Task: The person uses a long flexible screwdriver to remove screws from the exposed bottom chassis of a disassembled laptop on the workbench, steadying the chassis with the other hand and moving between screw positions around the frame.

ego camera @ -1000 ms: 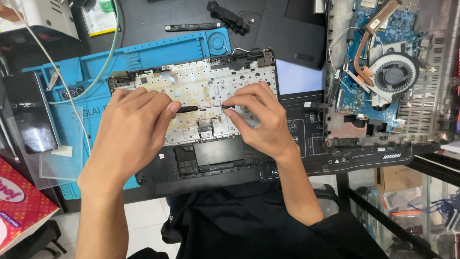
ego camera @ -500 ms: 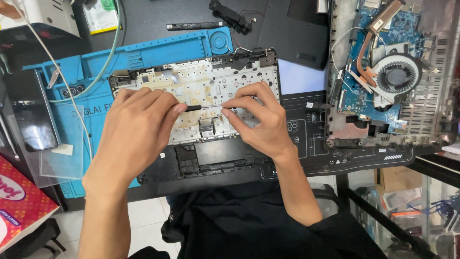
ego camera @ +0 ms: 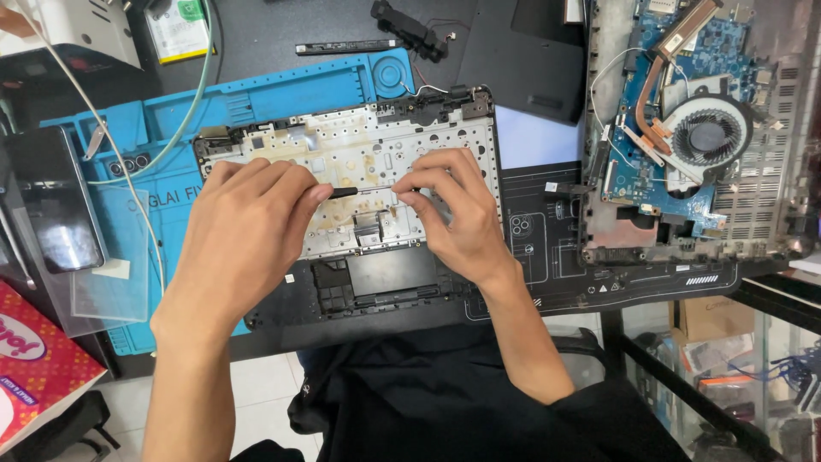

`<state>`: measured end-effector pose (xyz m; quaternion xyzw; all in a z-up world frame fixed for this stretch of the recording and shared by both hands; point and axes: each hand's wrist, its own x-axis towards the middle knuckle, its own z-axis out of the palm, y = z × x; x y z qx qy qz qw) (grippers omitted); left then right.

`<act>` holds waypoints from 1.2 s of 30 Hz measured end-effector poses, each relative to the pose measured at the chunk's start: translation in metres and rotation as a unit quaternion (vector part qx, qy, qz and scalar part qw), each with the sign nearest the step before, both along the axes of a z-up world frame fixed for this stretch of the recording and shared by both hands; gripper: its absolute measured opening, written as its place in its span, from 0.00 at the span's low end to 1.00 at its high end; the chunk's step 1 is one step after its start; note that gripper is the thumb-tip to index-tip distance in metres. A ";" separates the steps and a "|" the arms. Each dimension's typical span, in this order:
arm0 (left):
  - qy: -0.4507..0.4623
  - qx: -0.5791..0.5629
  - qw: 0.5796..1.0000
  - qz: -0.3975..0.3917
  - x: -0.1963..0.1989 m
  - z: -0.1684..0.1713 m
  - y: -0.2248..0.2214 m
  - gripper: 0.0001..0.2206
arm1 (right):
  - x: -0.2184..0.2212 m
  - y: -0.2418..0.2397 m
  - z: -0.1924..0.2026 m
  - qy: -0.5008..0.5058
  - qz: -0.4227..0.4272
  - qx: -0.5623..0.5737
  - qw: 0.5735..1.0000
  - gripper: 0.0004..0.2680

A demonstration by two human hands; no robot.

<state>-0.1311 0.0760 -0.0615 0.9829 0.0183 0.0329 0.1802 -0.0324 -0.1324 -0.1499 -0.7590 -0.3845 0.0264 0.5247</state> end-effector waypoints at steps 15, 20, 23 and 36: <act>-0.030 -0.016 0.999 0.014 0.000 0.013 0.009 0.07 | 0.027 -0.032 -0.052 0.350 -0.036 0.208 0.913 0.05; -0.033 -0.013 0.999 0.000 0.007 0.010 0.006 0.08 | 0.028 -0.035 -0.055 0.355 -0.029 0.222 0.908 0.05; -0.040 -0.012 0.999 -0.003 0.009 0.011 0.006 0.07 | 0.029 -0.035 -0.057 0.354 -0.025 0.224 0.908 0.05; -0.095 0.007 0.991 -0.091 0.055 0.055 -0.012 0.06 | 0.029 -0.036 -0.060 0.335 -0.069 0.194 0.919 0.06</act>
